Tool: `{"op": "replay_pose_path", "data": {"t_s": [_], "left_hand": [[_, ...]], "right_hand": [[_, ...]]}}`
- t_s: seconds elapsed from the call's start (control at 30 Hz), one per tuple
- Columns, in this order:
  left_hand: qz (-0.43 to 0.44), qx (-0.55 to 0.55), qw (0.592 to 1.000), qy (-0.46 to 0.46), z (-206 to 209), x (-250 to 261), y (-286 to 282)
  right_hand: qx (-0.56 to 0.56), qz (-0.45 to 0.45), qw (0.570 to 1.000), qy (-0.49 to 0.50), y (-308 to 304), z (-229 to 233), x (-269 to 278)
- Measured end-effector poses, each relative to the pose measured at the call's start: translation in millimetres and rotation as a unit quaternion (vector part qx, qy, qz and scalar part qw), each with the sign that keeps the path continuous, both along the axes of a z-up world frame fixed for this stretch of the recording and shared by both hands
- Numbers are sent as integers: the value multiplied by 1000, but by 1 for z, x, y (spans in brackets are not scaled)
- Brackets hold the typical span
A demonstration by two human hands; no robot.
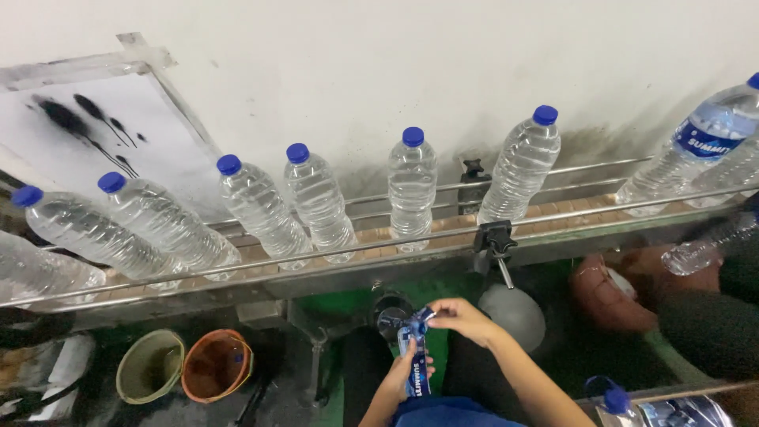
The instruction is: Manually applying plastic labels to the necks of water bottles on a production line conveyor belt.
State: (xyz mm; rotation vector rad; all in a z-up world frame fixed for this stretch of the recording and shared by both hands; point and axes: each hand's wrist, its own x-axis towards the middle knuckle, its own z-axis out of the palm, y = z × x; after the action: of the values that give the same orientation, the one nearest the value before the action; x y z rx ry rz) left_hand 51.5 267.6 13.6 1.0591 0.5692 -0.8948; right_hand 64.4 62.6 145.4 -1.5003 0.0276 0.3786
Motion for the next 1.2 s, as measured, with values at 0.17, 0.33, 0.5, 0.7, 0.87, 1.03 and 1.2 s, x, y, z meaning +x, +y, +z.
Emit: {"op": "replay_pose_path", "data": {"t_s": [0.17, 0.33, 0.5, 0.7, 0.87, 1.03, 1.2], "left_hand": [[-76, 59, 995, 7, 25, -3, 30], [29, 3, 1000, 10, 14, 4, 49], [-4, 4, 1000, -6, 34, 3, 67], [-16, -5, 1000, -3, 32, 16, 111], [-30, 19, 999, 11, 35, 25, 131], [-48, 42, 998, 11, 8, 39, 151], [-44, 34, 998, 19, 28, 39, 174]], "right_hand": [[-117, -17, 965, -234, -15, 160, 17], [-386, -190, 832, -351, -21, 303, 52], [-480, -201, 705, -482, -10, 295, 126], [-307, -255, 849, -346, 24, 299, 118], [-311, -305, 832, -343, 28, 304, 112], [-398, -285, 770, -409, 24, 298, 114], [-382, -393, 698, -460, -1, 298, 138]]}}
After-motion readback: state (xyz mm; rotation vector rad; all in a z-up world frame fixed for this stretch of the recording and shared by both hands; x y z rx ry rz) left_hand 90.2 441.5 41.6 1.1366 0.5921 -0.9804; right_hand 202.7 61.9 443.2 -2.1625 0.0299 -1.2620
